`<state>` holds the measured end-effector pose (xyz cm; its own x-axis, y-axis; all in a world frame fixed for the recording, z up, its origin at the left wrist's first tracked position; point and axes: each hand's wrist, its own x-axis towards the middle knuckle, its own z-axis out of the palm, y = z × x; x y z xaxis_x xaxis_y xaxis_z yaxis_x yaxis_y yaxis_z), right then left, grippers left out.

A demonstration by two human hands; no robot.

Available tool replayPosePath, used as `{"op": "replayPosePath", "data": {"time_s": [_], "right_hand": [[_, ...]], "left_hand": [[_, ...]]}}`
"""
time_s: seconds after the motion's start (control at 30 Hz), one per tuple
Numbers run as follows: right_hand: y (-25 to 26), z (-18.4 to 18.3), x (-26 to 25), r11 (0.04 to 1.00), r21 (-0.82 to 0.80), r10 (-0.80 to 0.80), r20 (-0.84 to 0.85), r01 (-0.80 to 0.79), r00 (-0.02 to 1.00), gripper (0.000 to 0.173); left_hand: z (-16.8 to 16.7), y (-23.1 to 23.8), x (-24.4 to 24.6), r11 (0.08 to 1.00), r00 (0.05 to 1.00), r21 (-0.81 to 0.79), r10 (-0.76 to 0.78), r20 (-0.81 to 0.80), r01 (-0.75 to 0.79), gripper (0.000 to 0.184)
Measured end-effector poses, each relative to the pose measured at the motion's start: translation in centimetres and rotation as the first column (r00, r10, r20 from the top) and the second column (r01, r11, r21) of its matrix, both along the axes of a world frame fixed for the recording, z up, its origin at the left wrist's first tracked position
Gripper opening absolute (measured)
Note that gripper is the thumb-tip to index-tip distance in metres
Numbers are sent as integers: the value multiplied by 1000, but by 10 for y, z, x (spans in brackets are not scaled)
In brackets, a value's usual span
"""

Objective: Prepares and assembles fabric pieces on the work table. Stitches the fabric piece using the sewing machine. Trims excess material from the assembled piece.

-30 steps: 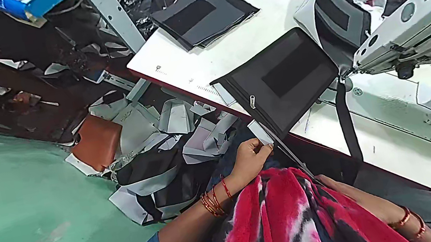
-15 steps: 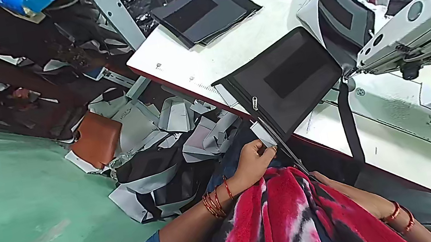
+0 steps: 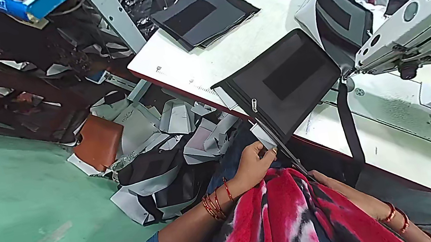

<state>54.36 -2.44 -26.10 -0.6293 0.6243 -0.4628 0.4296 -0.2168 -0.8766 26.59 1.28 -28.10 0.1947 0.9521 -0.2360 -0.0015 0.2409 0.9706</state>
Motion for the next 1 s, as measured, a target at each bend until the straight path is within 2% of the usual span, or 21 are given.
{"op": "replayPosePath", "data": {"time_s": [0.33, 0.43, 0.57, 0.7, 0.77, 0.83, 0.9, 1.0], "right_hand": [[-14, -8, -4, 988, 80, -133, 8, 132, 991, 56], [-16, -10, -2, 990, 87, -110, -11, 111, 994, 53], [-15, -2, 1, 998, 46, -36, -42, 38, 998, 55], [-10, 45, -8, 1000, -13, 21, -10, -21, 1000, 74], [-9, 47, -7, 999, 12, 33, -55, -32, 998, 81], [-8, 46, -8, 1000, 11, 28, -45, -28, 999, 77], [-6, 51, -15, 1000, -20, 17, 55, -16, 998, 63], [-2, 49, -20, 1000, -15, 25, 83, -24, 996, 59]], "left_hand": [[-2, -1, 2, 1000, 1000, 13, 4, -2, -4, 13], [-3, 0, 1, 1000, 1000, 13, -4, -11, 5, 14], [-6, 6, -1, 997, 997, 25, 71, -18, -70, 20], [-3, 7, 1, 994, 995, 56, 97, -5, -97, 16], [-2, 7, 2, 992, 995, 70, 103, 18, -104, 14], [-2, 5, 3, 992, 995, 79, 100, 27, -101, 13], [-3, 2, 4, 993, 996, 77, 81, 40, -84, 13], [-4, 0, 5, 994, 994, 71, 79, 71, -85, 12]]}}
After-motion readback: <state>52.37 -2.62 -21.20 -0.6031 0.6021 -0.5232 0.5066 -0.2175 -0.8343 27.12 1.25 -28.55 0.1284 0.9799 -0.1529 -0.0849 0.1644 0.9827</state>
